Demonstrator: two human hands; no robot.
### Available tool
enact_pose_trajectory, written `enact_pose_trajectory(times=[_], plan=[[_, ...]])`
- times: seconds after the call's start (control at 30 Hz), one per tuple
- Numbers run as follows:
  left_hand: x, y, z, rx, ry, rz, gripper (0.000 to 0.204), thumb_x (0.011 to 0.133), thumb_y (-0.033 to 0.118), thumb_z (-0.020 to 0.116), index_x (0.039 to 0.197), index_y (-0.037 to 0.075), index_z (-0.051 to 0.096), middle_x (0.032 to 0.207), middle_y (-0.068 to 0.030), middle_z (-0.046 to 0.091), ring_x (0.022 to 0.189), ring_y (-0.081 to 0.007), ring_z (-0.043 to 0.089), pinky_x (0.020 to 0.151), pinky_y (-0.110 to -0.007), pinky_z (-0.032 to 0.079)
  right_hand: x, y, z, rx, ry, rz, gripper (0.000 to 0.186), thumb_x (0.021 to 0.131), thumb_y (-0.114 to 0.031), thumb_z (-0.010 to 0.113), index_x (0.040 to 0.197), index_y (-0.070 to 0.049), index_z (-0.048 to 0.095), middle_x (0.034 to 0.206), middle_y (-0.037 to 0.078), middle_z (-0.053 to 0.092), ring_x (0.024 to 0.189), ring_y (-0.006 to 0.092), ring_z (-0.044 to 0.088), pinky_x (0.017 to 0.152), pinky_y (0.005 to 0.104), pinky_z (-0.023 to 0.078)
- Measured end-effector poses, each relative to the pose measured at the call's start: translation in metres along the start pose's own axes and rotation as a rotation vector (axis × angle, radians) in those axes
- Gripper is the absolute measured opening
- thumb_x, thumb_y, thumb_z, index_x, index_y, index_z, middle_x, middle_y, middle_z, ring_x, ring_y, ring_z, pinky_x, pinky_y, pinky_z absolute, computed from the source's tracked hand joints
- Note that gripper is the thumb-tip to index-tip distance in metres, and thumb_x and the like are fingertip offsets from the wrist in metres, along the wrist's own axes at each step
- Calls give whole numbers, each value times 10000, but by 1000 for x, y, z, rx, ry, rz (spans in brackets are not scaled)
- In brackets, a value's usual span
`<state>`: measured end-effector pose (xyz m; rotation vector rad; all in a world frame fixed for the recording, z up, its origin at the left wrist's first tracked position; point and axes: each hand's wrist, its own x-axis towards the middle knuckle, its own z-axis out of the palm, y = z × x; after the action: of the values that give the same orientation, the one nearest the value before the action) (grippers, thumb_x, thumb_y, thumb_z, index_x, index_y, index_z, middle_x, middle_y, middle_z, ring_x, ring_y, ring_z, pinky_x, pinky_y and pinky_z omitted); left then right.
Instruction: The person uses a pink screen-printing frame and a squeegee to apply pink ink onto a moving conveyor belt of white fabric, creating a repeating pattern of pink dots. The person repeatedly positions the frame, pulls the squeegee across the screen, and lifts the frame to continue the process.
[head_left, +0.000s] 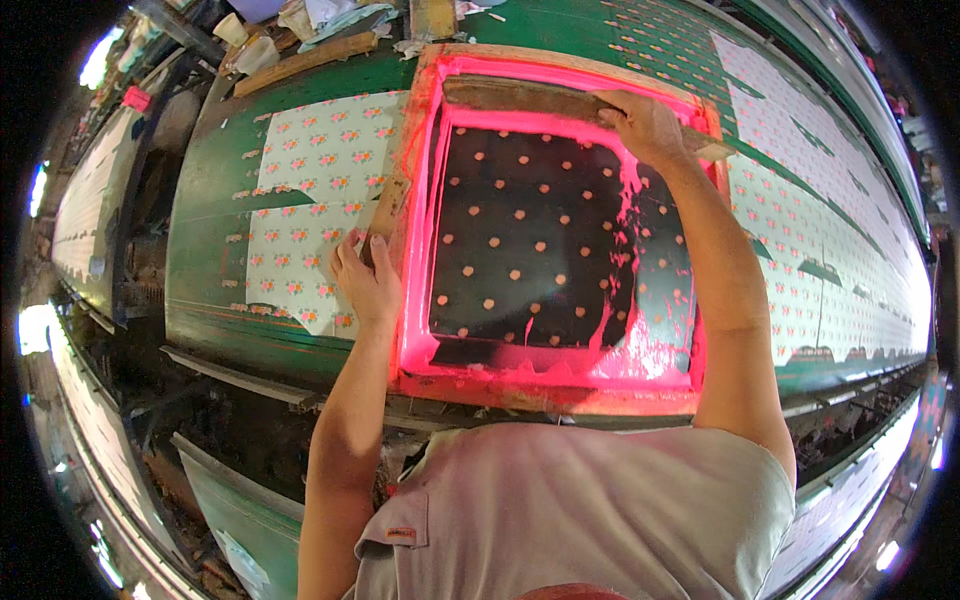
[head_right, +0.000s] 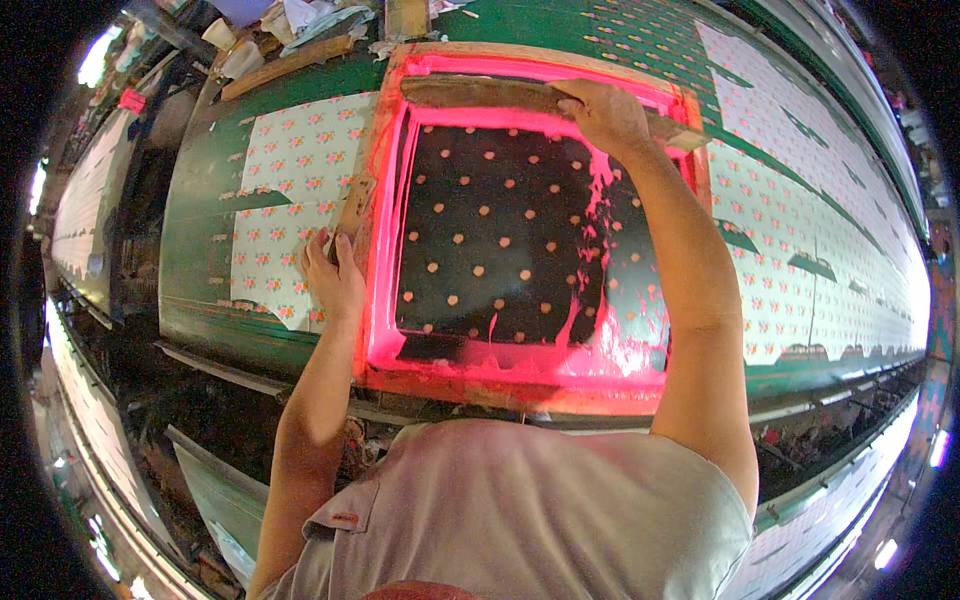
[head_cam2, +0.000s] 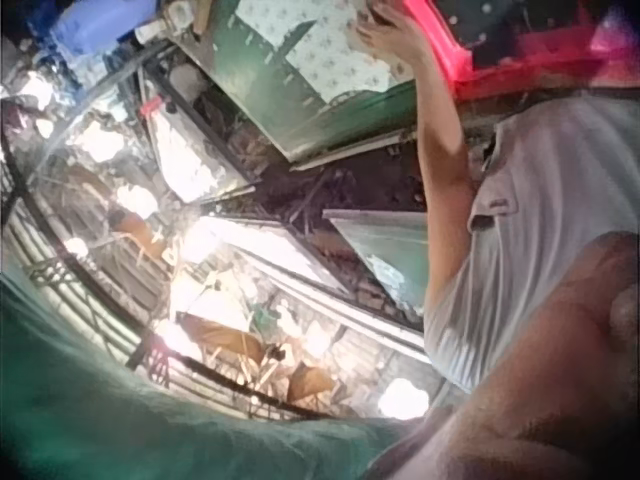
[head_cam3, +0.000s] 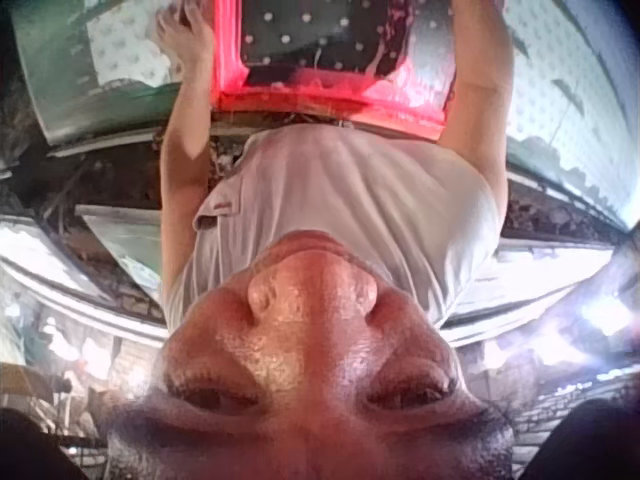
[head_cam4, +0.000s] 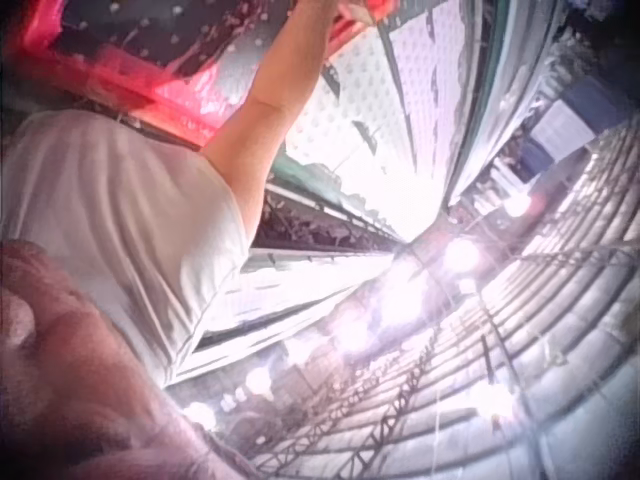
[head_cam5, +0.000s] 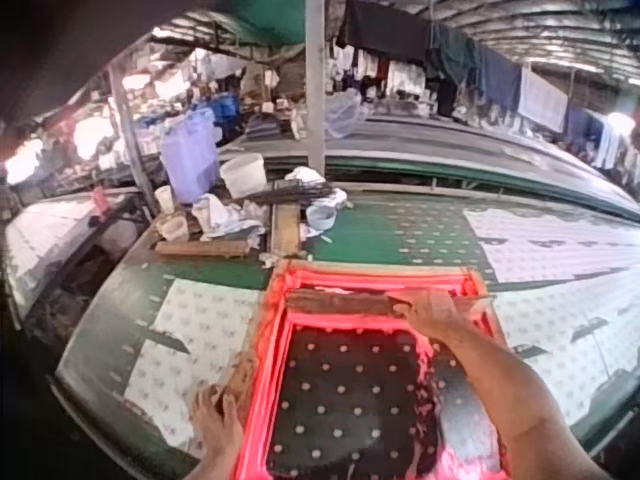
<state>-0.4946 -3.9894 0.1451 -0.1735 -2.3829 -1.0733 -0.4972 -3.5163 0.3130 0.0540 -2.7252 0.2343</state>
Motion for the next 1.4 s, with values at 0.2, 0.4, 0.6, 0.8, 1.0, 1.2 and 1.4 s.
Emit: enact_pose_trajectory(times=[0.2,0.4,0.6,0.8,1.0,1.2,1.4], plan=[[3,2,0,57,-44,-9,430,1090,269,653,1362,-63,628,1349,-243,635,1292,-421,570,1123,-533,451,59,44,56,-195,384,-332,345,970,-106,695,1292,-185,791,1105,77,819,1030,314,774,891,466,602],[1,4,1,11,-60,-82,453,1093,282,655,1377,-68,615,1333,-246,654,1285,-443,564,1118,-561,434,82,56,61,-200,59,-13,388,1018,-218,669,1398,-219,746,1213,126,817,1113,361,785,906,532,632],[1,11,1,2,-74,-63,423,1109,269,641,1365,-67,616,1336,-250,655,1282,-451,568,1098,-549,456,100,53,49,-255,-208,14,449,993,-169,631,1430,-198,728,1278,186,791,1182,411,756,1024,543,607],[3,8,1,18,-88,-57,431,1100,275,648,1356,-71,625,1301,-260,672,1258,-467,581,1101,-561,452,81,38,35,-294,-239,-101,448,983,-164,622,1418,-186,728,1252,174,791,1189,401,746,1041,554,590],[1,4,1,-15,-65,-22,451,1091,299,651,1342,-75,640,1316,-281,663,1278,-465,574,1103,-558,458,2,-12,21,-157,-328,-112,388,975,-174,641,1344,-214,754,1221,128,799,1175,376,755,1003,547,604],[4,2,1,-180,-98,-78,487,1085,338,654,1326,-84,652,1301,-283,673,1295,-469,568,1116,-555,458,-103,-87,2,-110,-323,-44,379,967,-129,641,1307,-218,784,1147,116,787,1080,366,777,942,547,622],[2,-8,2,-219,-62,-44,502,1083,369,648,1317,-75,667,1281,-288,690,1289,-471,582,1141,-562,430,-198,-157,-12,-115,-331,-17,412,926,-105,696,1320,-189,778,1139,102,792,1048,340,783,897,498,639]])
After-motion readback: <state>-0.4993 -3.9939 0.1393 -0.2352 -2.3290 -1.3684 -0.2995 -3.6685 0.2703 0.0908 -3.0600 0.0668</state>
